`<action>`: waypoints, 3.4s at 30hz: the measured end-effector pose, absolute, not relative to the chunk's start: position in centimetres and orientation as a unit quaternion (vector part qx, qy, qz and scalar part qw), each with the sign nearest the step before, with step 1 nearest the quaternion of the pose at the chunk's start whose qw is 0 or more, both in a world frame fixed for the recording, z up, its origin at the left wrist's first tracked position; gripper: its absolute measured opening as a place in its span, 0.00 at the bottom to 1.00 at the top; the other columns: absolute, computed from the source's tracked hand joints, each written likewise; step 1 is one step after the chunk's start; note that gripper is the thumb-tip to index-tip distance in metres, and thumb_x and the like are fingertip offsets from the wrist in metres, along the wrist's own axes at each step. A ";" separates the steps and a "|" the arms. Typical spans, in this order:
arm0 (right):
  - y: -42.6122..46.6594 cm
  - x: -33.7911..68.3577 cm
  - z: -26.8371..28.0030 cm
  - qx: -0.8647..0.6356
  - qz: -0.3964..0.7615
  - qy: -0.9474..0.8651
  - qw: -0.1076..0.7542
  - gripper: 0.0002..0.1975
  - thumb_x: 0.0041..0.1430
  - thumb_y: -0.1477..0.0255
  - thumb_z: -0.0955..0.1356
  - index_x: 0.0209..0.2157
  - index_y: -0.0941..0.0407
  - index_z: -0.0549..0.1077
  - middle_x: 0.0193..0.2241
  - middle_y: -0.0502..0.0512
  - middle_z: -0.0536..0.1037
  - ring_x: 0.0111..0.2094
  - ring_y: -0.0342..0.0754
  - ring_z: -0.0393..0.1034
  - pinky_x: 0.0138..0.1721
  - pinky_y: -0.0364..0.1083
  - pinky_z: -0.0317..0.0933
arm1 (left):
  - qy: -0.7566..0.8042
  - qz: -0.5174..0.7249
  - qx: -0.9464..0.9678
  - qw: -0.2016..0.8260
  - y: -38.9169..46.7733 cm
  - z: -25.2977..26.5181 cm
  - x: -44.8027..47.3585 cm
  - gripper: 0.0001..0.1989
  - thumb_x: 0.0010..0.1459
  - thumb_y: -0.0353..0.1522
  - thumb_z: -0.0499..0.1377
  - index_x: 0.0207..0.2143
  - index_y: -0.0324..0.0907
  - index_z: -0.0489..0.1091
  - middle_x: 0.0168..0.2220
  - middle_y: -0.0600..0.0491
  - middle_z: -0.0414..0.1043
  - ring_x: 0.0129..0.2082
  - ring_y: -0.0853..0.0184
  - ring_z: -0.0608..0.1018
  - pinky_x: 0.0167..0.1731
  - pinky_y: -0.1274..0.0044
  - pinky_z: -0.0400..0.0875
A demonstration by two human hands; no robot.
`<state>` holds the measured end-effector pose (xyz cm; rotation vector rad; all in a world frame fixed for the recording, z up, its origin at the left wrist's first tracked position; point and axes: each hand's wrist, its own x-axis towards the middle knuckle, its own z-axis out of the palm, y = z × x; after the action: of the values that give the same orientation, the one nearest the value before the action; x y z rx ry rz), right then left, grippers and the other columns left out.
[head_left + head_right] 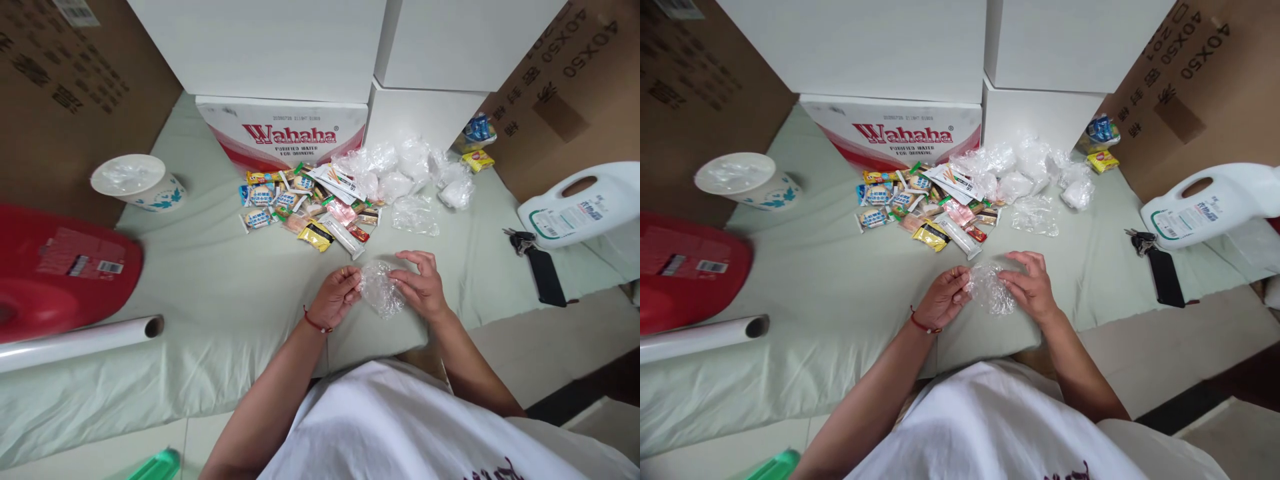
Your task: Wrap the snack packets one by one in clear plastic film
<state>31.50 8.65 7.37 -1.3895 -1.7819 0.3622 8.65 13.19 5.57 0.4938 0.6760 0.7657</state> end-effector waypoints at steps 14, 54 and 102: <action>8.7 30.1 8.8 -0.513 0.480 -0.271 0.658 0.17 0.51 0.57 0.81 0.35 0.51 0.78 0.27 0.47 0.75 0.24 0.41 0.64 0.27 0.41 0.60 | 0.316 0.391 0.337 0.796 13.0 4.7 8.8 0.23 0.50 0.47 0.73 0.34 0.42 0.70 0.21 0.62 0.60 0.20 0.77 0.58 0.23 0.81 0.50; 10.5 31.2 8.4 -0.604 0.349 -0.264 0.667 0.20 0.47 0.56 0.80 0.34 0.55 0.77 0.26 0.46 0.71 0.26 0.41 0.61 0.28 0.42 0.55 | 0.339 0.482 0.478 0.652 12.6 4.7 7.1 0.15 0.63 0.45 0.66 0.36 0.42 0.71 0.34 0.56 0.66 0.33 0.70 0.67 0.37 0.77 0.64; 11.1 31.7 13.2 -0.607 0.257 -0.475 0.583 0.14 0.59 0.57 0.75 0.41 0.50 0.80 0.44 0.54 0.76 0.40 0.47 0.69 0.40 0.46 0.65 | 0.576 0.527 0.276 0.561 10.9 9.1 8.7 0.16 0.65 0.44 0.59 0.29 0.45 0.63 0.20 0.63 0.55 0.16 0.73 0.58 0.17 0.79 0.52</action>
<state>31.68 11.10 13.16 -1.4168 -1.1084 0.6011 8.66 10.89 9.11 0.6509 1.3563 1.2418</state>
